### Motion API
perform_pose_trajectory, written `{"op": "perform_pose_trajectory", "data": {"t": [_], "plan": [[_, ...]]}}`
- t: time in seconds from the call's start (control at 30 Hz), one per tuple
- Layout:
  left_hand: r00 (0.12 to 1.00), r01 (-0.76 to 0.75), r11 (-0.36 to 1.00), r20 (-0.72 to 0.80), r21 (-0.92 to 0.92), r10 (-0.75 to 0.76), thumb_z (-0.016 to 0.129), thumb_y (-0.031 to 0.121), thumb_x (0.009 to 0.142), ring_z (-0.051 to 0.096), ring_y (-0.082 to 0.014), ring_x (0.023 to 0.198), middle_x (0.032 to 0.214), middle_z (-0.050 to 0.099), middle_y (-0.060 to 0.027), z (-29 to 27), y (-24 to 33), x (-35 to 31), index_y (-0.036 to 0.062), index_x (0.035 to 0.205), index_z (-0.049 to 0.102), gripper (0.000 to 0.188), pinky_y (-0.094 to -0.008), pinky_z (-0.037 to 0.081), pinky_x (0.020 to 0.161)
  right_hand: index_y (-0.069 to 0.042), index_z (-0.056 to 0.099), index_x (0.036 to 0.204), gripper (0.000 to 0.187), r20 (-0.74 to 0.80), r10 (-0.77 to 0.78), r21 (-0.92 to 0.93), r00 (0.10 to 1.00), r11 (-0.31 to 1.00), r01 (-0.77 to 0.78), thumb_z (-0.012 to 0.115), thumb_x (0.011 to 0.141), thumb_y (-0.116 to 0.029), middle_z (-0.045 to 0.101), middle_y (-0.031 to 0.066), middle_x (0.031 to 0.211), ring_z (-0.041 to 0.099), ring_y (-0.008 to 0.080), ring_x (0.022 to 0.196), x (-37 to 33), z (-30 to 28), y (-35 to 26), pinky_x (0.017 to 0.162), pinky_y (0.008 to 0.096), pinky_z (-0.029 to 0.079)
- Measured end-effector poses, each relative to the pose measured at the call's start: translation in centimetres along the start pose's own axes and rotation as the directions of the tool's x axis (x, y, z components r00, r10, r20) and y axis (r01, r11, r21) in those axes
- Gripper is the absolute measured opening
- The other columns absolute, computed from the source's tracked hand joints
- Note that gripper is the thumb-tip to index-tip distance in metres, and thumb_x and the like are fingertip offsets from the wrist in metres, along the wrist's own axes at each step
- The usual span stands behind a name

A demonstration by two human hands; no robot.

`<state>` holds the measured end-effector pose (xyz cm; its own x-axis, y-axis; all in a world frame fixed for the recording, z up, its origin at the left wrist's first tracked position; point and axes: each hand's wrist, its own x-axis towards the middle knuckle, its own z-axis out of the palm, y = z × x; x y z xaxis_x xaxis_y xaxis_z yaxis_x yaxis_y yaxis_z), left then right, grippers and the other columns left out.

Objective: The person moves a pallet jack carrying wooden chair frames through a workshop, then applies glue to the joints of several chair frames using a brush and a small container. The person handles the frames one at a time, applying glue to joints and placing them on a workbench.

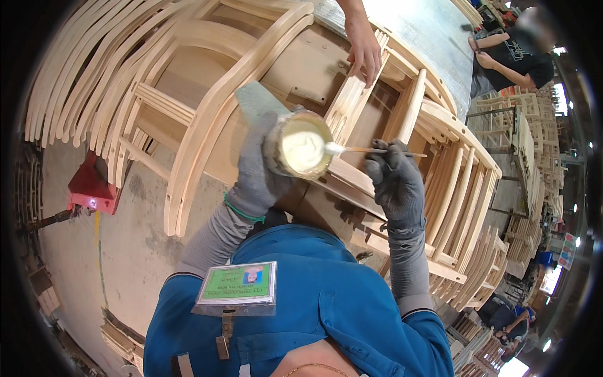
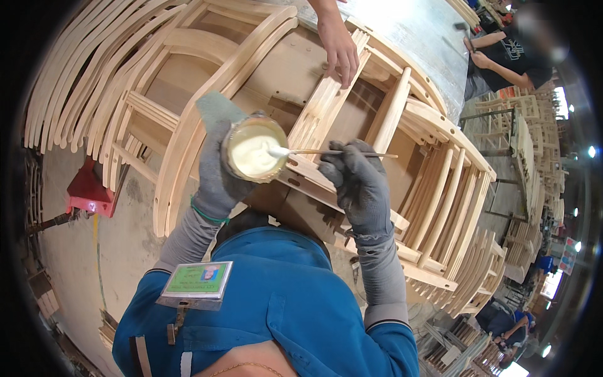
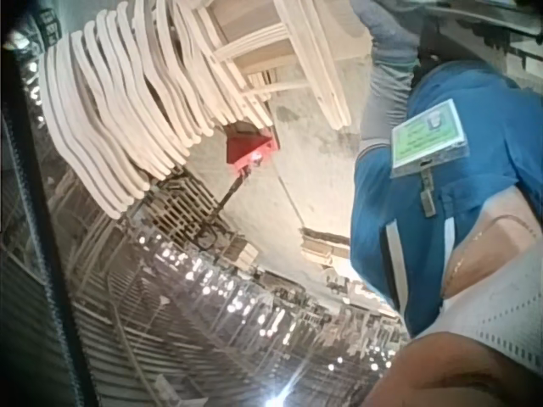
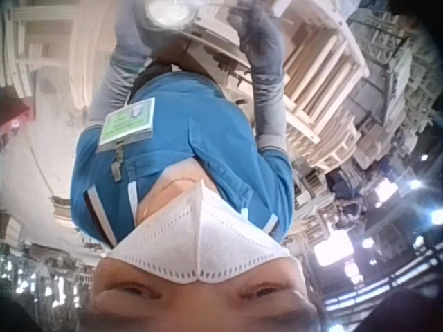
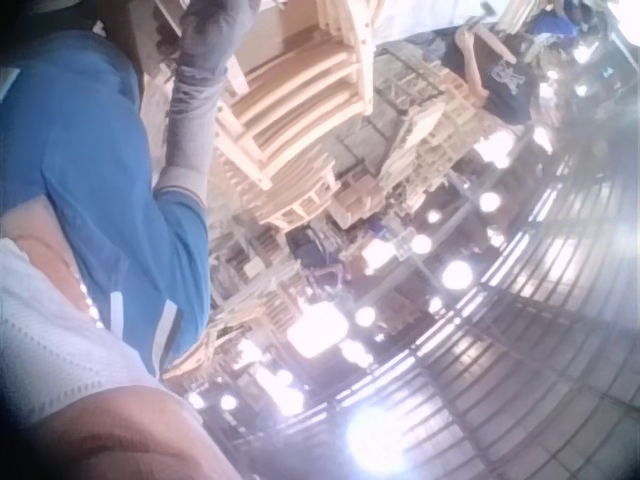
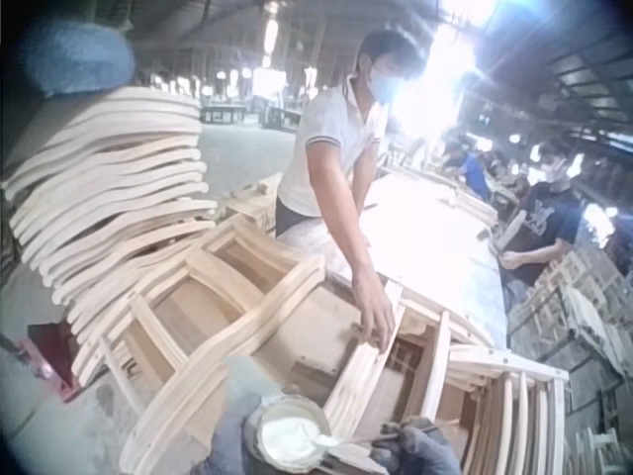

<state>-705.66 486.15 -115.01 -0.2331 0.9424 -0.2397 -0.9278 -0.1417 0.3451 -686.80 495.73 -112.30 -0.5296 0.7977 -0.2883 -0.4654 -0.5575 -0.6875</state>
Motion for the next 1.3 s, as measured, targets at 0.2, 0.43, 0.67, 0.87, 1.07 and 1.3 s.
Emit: {"op": "perform_pose_trajectory", "data": {"t": [0.2, 0.43, 0.67, 0.87, 1.07, 1.3], "plan": [[0.996, -0.072, 0.995, -0.039, 0.075, 0.075, 0.034, 0.045, 0.092, 0.052, -0.0262, 0.111, 0.123, 0.050, -0.0116, -2.8, 3.1, -2.1, 0.0045, 0.129, 0.041, 0.056, -0.0464, 0.048, 0.089, 0.001, 0.054, 0.092, 0.008, -0.106, -0.350, -0.318, 0.931, 0.899, 0.302, 0.057, 0.086, -0.004, 0.063, 0.0142, 0.084, 0.065, 0.0220, 0.076, -0.5, -3.8, 3.4, 0.070, 0.0329, 0.057], [0.984, -0.114, 0.986, -0.120, 0.125, 0.129, 0.035, 0.048, 0.091, 0.051, -0.0275, 0.112, 0.124, 0.048, -0.0118, -4.5, 4.9, -2.9, 0.0060, 0.130, 0.040, 0.058, -0.0497, 0.048, 0.087, 0.001, 0.058, 0.089, 0.006, -0.111, -0.435, -0.495, 0.893, 0.804, 0.330, 0.059, 0.084, -0.003, 0.064, 0.0132, 0.083, 0.065, 0.0215, 0.075, 0.5, -4.8, 5.9, 0.071, 0.0361, 0.057], [0.988, -0.116, 0.989, -0.094, 0.091, 0.124, 0.042, 0.044, 0.089, 0.055, -0.0234, 0.108, 0.119, 0.054, -0.0093, -5.4, 5.5, -3.3, 0.0090, 0.125, 0.047, 0.051, -0.0408, 0.051, 0.086, 0.001, 0.058, 0.091, 0.008, -0.001, -0.501, -0.621, 0.866, 0.679, 0.392, 0.061, 0.084, -0.003, 0.065, 0.0116, 0.083, 0.064, 0.0177, 0.076, -0.1, -3.7, 5.5, 0.071, 0.0313, 0.055], [0.986, -0.124, 0.990, -0.104, 0.068, 0.131, 0.041, 0.043, 0.090, 0.056, -0.0237, 0.108, 0.119, 0.054, -0.0096, -5.4, 5.4, -3.2, 0.0091, 0.125, 0.047, 0.049, -0.0398, 0.053, 0.084, 0.002, 0.057, 0.089, 0.008, 0.070, -0.402, -0.708, 0.913, 0.624, 0.329, 0.062, 0.083, -0.001, 0.064, 0.0096, 0.083, 0.061, 0.0123, 0.076, 0.9, -2.1, 6.8, 0.070, 0.0234, 0.050], [0.979, -0.147, 0.986, -0.131, 0.083, 0.157, 0.034, 0.046, 0.092, 0.052, -0.0283, 0.109, 0.122, 0.050, -0.0131, -5.8, 5.5, -3.6, 0.0036, 0.129, 0.040, 0.057, -0.0500, 0.049, 0.085, -0.002, 0.057, 0.086, 0.010, 0.380, -0.372, -0.895, 0.847, 0.083, 0.438, 0.064, 0.080, -0.004, 0.064, 0.0117, 0.076, 0.065, 0.0220, 0.069, 0.1, -0.3, 5.8, 0.059, 0.0296, 0.050], [0.980, -0.161, 0.985, -0.109, 0.065, 0.167, 0.042, 0.042, 0.090, 0.056, -0.0218, 0.107, 0.115, 0.057, -0.0090, -6.1, 5.5, -4.2, 0.0064, 0.122, 0.050, 0.048, -0.0380, 0.052, 0.084, -0.003, 0.055, 0.080, 0.013, 0.343, -0.379, -0.914, 0.859, 0.075, 0.398, 0.066, 0.080, -0.010, 0.063, 0.0130, 0.071, 0.064, 0.0251, 0.064, 1.0, 0.3, 5.5, 0.053, 0.0322, 0.047]]}}
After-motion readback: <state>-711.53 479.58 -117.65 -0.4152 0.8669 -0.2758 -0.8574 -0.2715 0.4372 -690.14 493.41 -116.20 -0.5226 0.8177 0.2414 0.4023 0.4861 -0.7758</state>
